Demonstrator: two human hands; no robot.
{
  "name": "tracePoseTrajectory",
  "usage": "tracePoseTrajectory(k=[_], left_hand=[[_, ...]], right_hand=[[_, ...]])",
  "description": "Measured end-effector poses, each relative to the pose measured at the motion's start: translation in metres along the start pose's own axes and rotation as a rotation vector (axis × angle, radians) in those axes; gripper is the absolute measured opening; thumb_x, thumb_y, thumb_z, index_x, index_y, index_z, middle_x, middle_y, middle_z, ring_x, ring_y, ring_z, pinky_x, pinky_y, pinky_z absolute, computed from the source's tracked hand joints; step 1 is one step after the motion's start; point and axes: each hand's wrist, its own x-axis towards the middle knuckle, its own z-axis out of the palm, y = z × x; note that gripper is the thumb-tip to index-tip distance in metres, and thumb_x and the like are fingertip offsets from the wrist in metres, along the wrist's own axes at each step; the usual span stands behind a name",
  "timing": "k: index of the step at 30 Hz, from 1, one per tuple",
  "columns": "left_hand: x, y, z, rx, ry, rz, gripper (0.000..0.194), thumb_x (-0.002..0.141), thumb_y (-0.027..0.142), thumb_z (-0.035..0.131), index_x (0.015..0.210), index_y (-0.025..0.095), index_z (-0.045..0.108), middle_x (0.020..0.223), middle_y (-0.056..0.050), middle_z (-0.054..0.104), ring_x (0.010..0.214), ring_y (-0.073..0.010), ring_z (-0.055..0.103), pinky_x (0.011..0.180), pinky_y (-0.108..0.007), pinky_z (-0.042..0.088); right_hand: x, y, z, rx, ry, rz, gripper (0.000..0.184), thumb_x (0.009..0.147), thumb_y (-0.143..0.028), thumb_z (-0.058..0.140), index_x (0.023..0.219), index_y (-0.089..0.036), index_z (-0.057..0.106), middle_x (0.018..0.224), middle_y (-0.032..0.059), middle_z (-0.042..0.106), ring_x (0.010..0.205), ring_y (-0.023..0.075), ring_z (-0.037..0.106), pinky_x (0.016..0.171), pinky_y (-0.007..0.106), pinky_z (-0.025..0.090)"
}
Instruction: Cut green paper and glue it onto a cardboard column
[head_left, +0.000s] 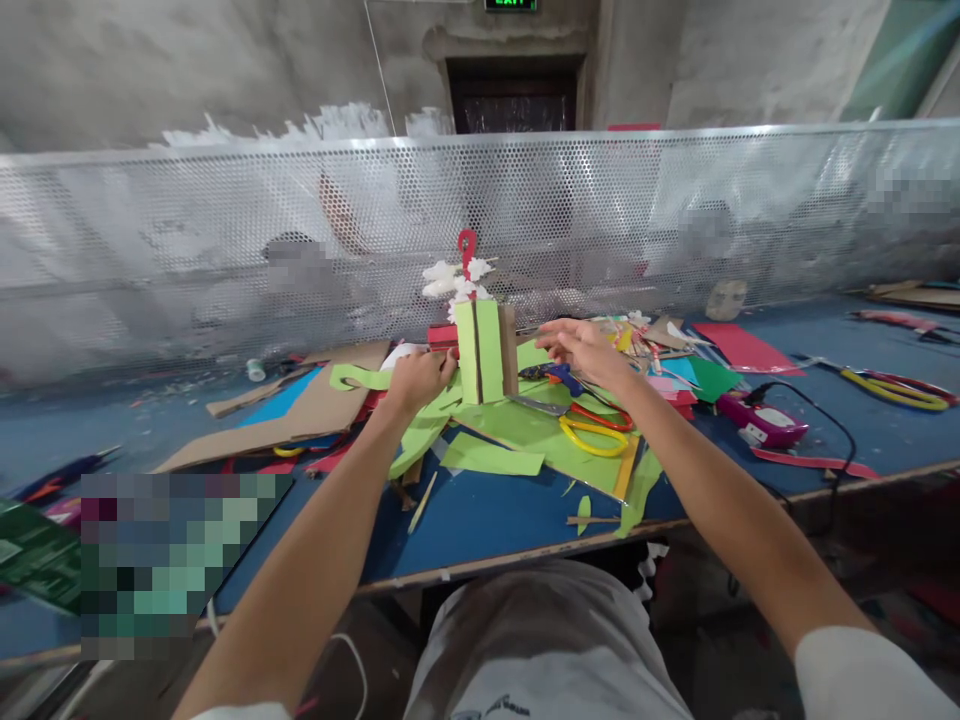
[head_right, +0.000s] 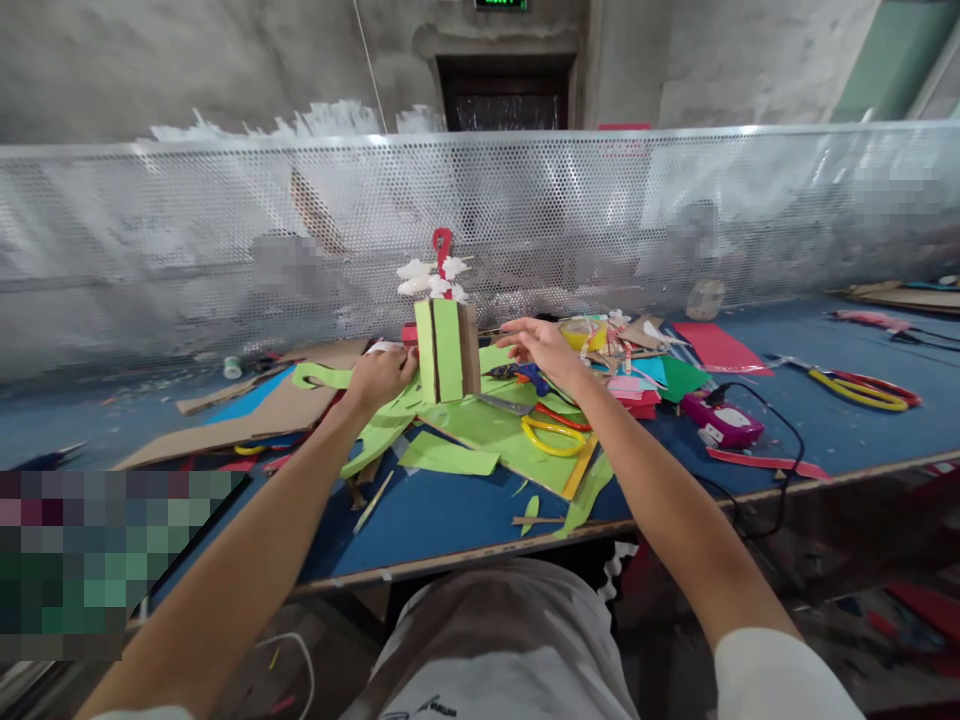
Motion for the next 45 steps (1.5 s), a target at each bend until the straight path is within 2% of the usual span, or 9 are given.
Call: tracePoseTrajectory(k=[3,6,8,12,20,27,32,38,45], left_hand=[[0.0,-0.001,0.002,0.002,0.003,0.01,0.068,0.108,0.046,0.022,0.089,0.015,0.079,0.091,-0.02,0.079,0.087,-0.0328,0.074,0.074,-0.039,0.048],[0.0,-0.002,0.003,0.003,0.006,0.012,0.067,0.108,0.047,0.023,0.09,0.015,0.079,0.092,-0.02,0.079,0.087,-0.0326,0.074,0.075,-0.039,0.048],[0.001,-0.002,0.004,0.007,0.002,0.006,0.067,0.108,0.047,0.023,0.09,0.015,0.079,0.092,-0.02,0.079,0.087,-0.0327,0.074,0.075,-0.039,0.048],[0.0,-0.001,0.002,0.013,-0.018,-0.011,0.067,0.108,0.046,0.024,0.092,0.014,0.08,0.092,-0.02,0.079,0.086,-0.0325,0.075,0.073,-0.038,0.048],[0.001,-0.002,0.0,0.018,-0.028,-0.012,0.067,0.107,0.046,0.023,0.092,0.014,0.08,0.095,-0.021,0.079,0.088,-0.0339,0.075,0.072,-0.039,0.046],[0.001,-0.003,-0.001,0.018,-0.014,-0.01,0.065,0.107,0.045,0.024,0.089,0.015,0.079,0.094,-0.02,0.079,0.089,-0.0342,0.075,0.07,-0.039,0.045],[0.001,-0.002,-0.002,0.017,-0.007,-0.016,0.063,0.107,0.045,0.025,0.09,0.015,0.079,0.094,-0.019,0.08,0.087,-0.0329,0.075,0.069,-0.038,0.044],[0.001,-0.003,-0.001,0.02,-0.007,-0.014,0.062,0.107,0.043,0.026,0.088,0.016,0.079,0.094,-0.019,0.08,0.087,-0.0319,0.075,0.07,-0.037,0.045],[0.001,-0.005,0.001,0.002,0.001,-0.005,0.063,0.106,0.045,0.027,0.089,0.016,0.08,0.092,-0.02,0.079,0.085,-0.0321,0.074,0.072,-0.038,0.047]], right_hand=[[-0.004,-0.004,0.001,0.019,-0.076,-0.012,0.028,0.089,-0.014,0.066,0.115,-0.023,0.071,0.114,0.0081,0.08,0.089,0.0167,0.074,0.086,0.035,0.062],[-0.006,-0.006,0.002,-0.021,-0.136,-0.051,0.038,0.082,-0.013,0.072,0.118,-0.025,0.071,0.12,0.0083,0.079,0.101,0.0212,0.075,0.093,0.04,0.062],[-0.006,-0.005,0.002,-0.09,-0.134,-0.071,0.034,0.08,-0.017,0.078,0.113,-0.024,0.074,0.112,0.0088,0.08,0.099,0.022,0.076,0.091,0.039,0.062],[-0.003,-0.002,0.002,-0.244,-0.005,-0.095,0.023,0.075,-0.03,0.088,0.092,-0.02,0.077,0.087,0.0077,0.079,0.077,0.0193,0.073,0.075,0.035,0.062],[-0.002,-0.006,-0.005,-0.442,0.028,-0.183,0.035,0.082,-0.053,0.082,0.082,-0.02,0.072,0.065,0.0018,0.066,0.057,0.0148,0.061,0.055,0.028,0.05],[-0.005,-0.007,-0.002,-0.196,-0.143,-0.086,0.017,0.09,-0.03,0.07,0.105,-0.022,0.072,0.096,0.005,0.065,0.065,0.0113,0.049,0.056,0.026,0.043],[-0.007,-0.012,-0.002,-0.094,-0.167,-0.033,0.032,0.078,-0.011,0.064,0.107,-0.022,0.071,0.106,0.0054,0.063,0.066,0.01,0.042,0.054,0.025,0.038],[-0.011,-0.015,-0.002,-0.127,-0.14,-0.081,0.037,0.074,-0.015,0.069,0.11,-0.023,0.069,0.106,0.0031,0.06,0.071,0.0107,0.045,0.056,0.024,0.04],[-0.011,-0.013,-0.003,-0.148,-0.171,-0.154,0.042,0.062,-0.017,0.076,0.102,-0.023,0.066,0.11,0.0044,0.065,0.084,0.015,0.055,0.079,0.031,0.052]])
